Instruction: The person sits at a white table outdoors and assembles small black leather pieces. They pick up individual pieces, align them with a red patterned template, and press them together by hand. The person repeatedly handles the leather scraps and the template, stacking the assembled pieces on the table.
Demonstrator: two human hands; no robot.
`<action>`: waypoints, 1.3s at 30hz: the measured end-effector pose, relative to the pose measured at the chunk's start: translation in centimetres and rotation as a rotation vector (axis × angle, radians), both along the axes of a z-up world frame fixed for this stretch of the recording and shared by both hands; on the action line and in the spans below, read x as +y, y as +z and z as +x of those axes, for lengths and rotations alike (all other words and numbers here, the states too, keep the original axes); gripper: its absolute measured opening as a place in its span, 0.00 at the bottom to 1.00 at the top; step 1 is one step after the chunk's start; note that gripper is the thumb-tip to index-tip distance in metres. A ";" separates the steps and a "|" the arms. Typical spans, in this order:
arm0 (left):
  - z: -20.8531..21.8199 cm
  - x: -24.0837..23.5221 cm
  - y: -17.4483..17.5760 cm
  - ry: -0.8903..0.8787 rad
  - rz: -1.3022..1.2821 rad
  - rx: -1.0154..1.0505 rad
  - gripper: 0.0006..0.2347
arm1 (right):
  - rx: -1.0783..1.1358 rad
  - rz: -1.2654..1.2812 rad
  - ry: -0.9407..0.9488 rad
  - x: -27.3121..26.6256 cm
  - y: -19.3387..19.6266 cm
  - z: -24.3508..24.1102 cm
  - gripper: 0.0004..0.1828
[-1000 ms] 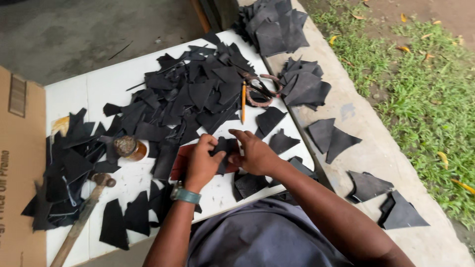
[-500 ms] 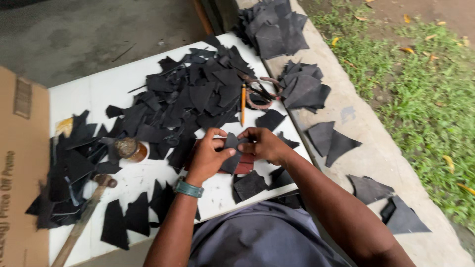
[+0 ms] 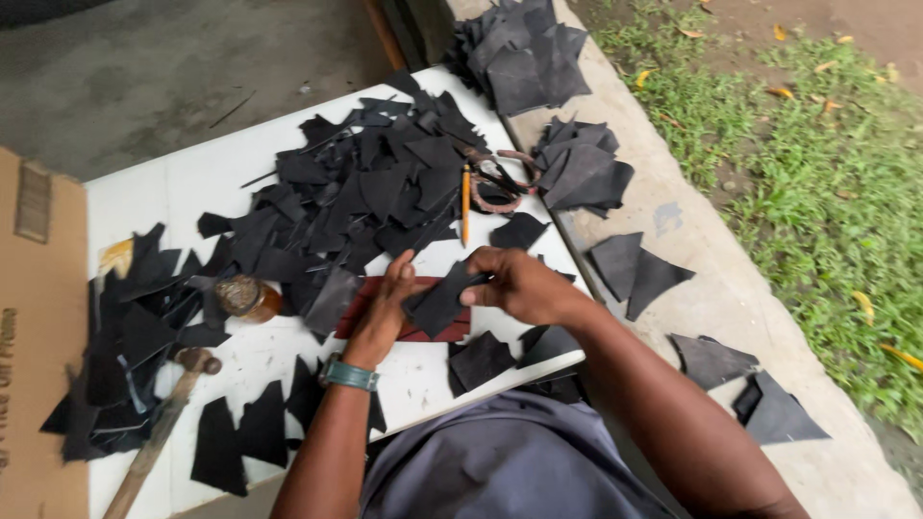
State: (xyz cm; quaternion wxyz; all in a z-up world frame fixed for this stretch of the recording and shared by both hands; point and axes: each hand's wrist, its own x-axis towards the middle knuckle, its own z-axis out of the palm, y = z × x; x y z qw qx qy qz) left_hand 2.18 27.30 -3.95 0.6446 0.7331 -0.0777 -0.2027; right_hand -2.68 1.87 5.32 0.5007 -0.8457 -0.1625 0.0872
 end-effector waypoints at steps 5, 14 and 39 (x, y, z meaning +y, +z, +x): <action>0.2 -2.9 3.5 -0.087 0.305 -0.154 0.26 | 0.137 0.227 -0.188 -10.3 6.0 -5.2 0.10; -3.5 -23.3 6.4 -0.189 0.326 -0.684 0.18 | 0.137 0.559 -0.623 -25.3 4.2 -14.3 0.13; 9.5 -13.3 9.5 -0.004 0.332 -0.749 0.09 | 0.076 -0.718 -0.808 -27.0 -3.2 -12.9 0.33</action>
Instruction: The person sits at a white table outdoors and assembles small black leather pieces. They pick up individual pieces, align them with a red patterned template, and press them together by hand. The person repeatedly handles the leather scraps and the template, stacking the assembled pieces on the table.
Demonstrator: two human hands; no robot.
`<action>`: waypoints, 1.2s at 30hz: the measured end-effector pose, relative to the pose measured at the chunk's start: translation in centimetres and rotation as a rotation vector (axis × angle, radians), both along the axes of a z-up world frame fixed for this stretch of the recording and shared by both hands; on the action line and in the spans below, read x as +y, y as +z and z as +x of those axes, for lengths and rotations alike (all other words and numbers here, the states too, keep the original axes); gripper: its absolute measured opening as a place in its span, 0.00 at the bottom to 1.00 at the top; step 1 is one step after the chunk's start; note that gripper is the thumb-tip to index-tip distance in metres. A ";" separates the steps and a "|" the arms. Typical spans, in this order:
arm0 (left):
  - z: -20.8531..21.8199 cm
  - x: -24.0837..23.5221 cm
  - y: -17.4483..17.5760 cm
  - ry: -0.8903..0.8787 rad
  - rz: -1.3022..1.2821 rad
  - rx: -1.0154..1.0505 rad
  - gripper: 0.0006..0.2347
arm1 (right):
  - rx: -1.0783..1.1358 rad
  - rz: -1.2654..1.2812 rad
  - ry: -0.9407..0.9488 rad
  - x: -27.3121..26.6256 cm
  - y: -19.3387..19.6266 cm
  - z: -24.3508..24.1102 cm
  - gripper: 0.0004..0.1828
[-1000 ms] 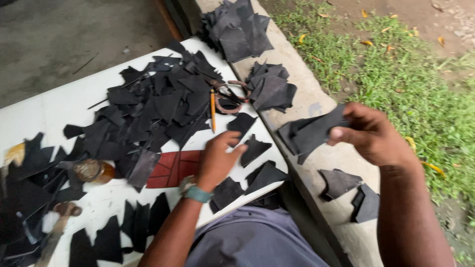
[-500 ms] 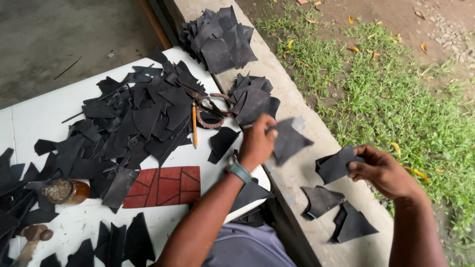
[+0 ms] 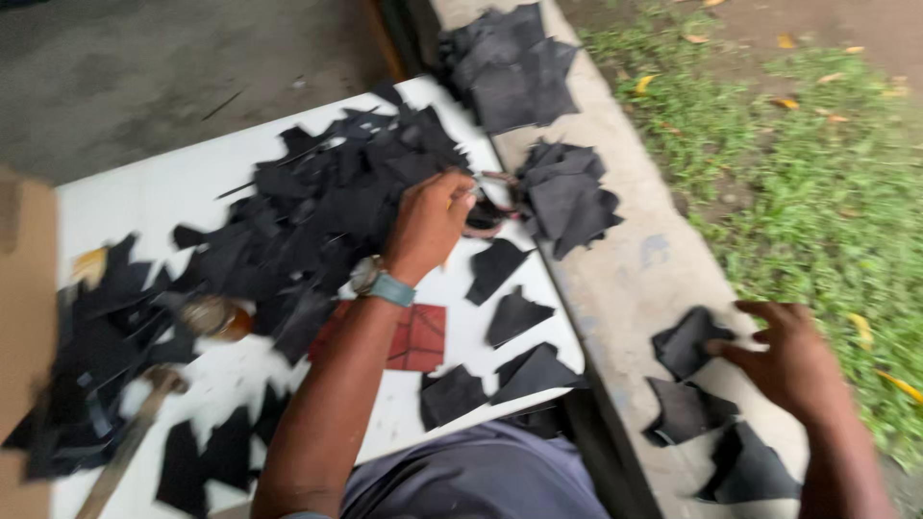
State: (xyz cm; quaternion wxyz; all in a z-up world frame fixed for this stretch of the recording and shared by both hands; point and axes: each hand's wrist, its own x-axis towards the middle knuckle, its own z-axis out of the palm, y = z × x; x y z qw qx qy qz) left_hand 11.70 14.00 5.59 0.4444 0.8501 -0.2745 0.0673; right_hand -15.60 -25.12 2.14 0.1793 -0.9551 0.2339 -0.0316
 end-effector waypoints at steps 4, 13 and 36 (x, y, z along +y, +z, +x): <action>-3.1 10.0 1.3 -0.038 0.317 0.198 0.11 | -0.257 0.001 0.073 2.2 1.4 -0.1 0.10; -8.4 11.1 -0.5 -0.254 0.834 0.232 0.42 | -0.099 0.371 0.117 14.2 5.7 2.6 0.05; -0.7 14.7 -1.6 -0.172 -0.313 0.513 0.10 | -0.398 0.575 0.083 10.6 2.9 2.4 0.25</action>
